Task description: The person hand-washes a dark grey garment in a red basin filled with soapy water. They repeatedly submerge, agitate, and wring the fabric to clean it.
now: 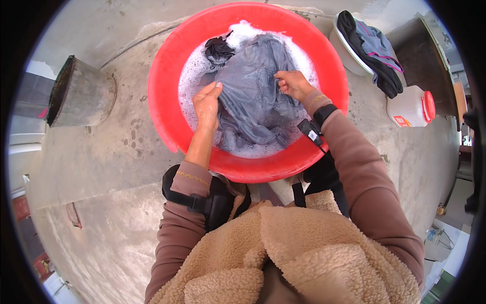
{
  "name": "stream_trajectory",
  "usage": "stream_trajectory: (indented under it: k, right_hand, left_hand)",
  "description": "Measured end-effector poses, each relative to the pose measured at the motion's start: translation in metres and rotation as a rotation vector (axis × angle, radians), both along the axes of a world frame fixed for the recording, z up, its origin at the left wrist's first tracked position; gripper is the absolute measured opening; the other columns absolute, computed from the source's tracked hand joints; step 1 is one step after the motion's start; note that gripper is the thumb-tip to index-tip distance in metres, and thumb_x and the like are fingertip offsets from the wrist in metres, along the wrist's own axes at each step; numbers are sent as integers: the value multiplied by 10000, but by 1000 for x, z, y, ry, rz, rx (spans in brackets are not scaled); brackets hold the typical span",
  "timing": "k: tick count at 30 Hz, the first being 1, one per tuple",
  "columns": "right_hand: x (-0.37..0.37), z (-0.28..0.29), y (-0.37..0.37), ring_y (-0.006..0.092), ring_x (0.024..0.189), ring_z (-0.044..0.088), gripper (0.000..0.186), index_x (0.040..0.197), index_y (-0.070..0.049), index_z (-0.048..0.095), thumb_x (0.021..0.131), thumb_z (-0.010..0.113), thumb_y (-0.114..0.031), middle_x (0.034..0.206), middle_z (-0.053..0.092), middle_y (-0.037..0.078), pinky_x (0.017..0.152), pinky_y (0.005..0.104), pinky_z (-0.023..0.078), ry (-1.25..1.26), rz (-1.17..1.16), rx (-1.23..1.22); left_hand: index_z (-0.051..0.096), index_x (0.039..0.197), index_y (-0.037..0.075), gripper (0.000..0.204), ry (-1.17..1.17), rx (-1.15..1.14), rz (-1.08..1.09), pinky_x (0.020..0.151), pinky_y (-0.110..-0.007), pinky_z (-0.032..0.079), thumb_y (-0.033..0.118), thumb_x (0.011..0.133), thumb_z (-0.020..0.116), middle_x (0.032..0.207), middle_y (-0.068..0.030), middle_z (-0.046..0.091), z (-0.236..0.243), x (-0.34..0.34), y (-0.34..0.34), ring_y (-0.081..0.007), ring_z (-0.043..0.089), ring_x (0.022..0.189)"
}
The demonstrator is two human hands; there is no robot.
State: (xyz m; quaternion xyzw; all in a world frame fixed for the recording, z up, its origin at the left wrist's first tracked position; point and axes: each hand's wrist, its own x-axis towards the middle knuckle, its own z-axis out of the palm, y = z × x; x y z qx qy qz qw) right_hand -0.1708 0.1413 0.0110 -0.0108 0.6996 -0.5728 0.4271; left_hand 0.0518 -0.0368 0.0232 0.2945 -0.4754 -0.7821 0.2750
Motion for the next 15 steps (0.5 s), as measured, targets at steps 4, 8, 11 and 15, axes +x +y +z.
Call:
stream_trajectory:
  k: [4, 8, 11, 15]
  right_hand:
    - [-6, 48, 31, 121, 631, 536, 36, 882, -43, 607, 865, 618, -72, 839, 615, 58, 560, 259, 428, 53, -18, -240]
    - [18, 106, 66, 158, 963, 589, 292, 1158, -18, 639, 881, 563, -67, 1068, 667, 42, 891, 327, 459, 261, 99, -475]
    - [61, 133, 86, 180, 1005, 623, 301, 1186, -17, 627, 895, 587, -80, 1103, 674, 58, 915, 336, 478, 8, -15, -652]
    - [108, 150, 98, 228, 1076, 641, 468, 1305, 4, 548, 852, 652, -40, 1195, 655, 101, 944, 368, 505, -7, -103, -602]
  left_hand:
    - [691, 882, -45, 347, -180, 7, 69, 669, -244, 444, 285, 945, 602, 873, -80, 688, 14, 5, -15, -137, 597, 761]
    - [657, 1054, -57, 464, -380, 65, -344, 679, -310, 459, 382, 987, 526, 915, -140, 687, 11, 4, -5, -164, 603, 794]
    - [591, 1230, -91, 484, -489, -200, -734, 840, -314, 513, 321, 976, 590, 1085, -151, 681, 3, 1, 9, -184, 636, 982]
    - [622, 1236, -52, 456, -327, -562, -845, 830, -277, 499, 307, 954, 627, 1075, -121, 685, 10, -4, 19, -145, 626, 976]
